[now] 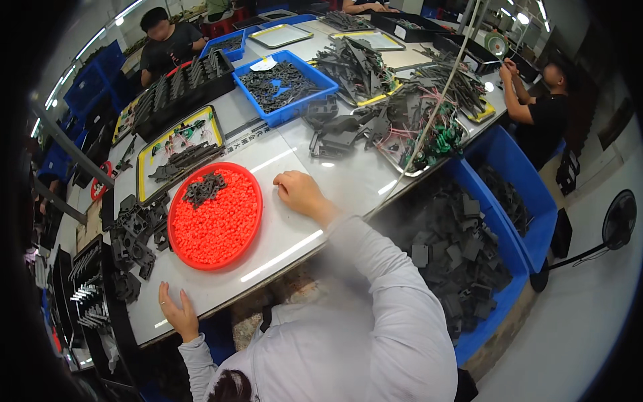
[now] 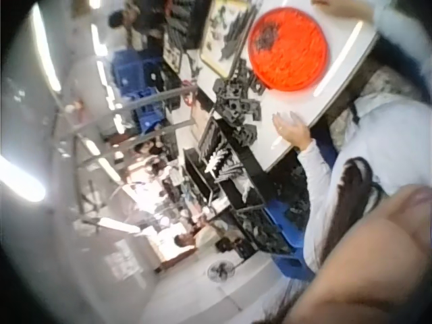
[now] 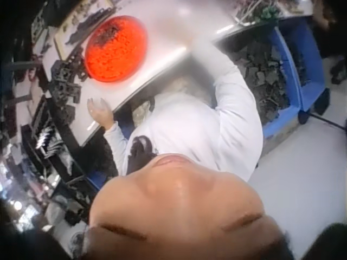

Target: The person assembles small internal plastic components, small green gears, red plastic beads, and black internal parts into a gray plastic housing unit by hand.

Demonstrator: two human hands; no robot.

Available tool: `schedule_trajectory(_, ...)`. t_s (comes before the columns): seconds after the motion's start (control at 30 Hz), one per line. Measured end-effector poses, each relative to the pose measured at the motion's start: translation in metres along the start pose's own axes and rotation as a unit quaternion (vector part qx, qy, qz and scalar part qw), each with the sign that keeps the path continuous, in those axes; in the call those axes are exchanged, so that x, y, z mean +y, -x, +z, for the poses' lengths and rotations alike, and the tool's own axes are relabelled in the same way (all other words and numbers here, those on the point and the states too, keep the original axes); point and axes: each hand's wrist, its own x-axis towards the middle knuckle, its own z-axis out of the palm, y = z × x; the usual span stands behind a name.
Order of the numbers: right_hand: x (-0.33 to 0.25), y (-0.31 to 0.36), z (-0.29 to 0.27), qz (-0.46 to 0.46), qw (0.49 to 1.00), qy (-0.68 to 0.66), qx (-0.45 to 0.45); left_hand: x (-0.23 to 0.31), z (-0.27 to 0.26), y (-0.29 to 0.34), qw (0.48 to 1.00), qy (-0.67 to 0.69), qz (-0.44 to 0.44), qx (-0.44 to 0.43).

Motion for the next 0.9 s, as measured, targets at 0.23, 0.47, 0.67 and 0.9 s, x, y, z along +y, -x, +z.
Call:
schedule_trajectory(0.23,-0.002,0.006,0.000,-0.006,0.996,0.085,-0.013,0.002,0.000,-0.004,1.000,0.006,0.012,0.018)
schedule_trajectory(0.47,-0.004,0.003,0.001,0.035,0.991,0.095,-0.082,-0.012,-0.010,-0.028,0.981,0.173,-0.080,0.048)
schedule_trajectory(0.67,-0.040,-0.042,-0.013,0.156,0.943,0.071,-0.286,-0.016,0.007,-0.090,0.990,0.123,-0.005,-0.067)
schedule_trajectory(0.9,-0.101,-0.153,0.049,-0.035,0.975,0.064,-0.210,-0.019,0.027,-0.100,0.994,0.031,0.041,-0.094)
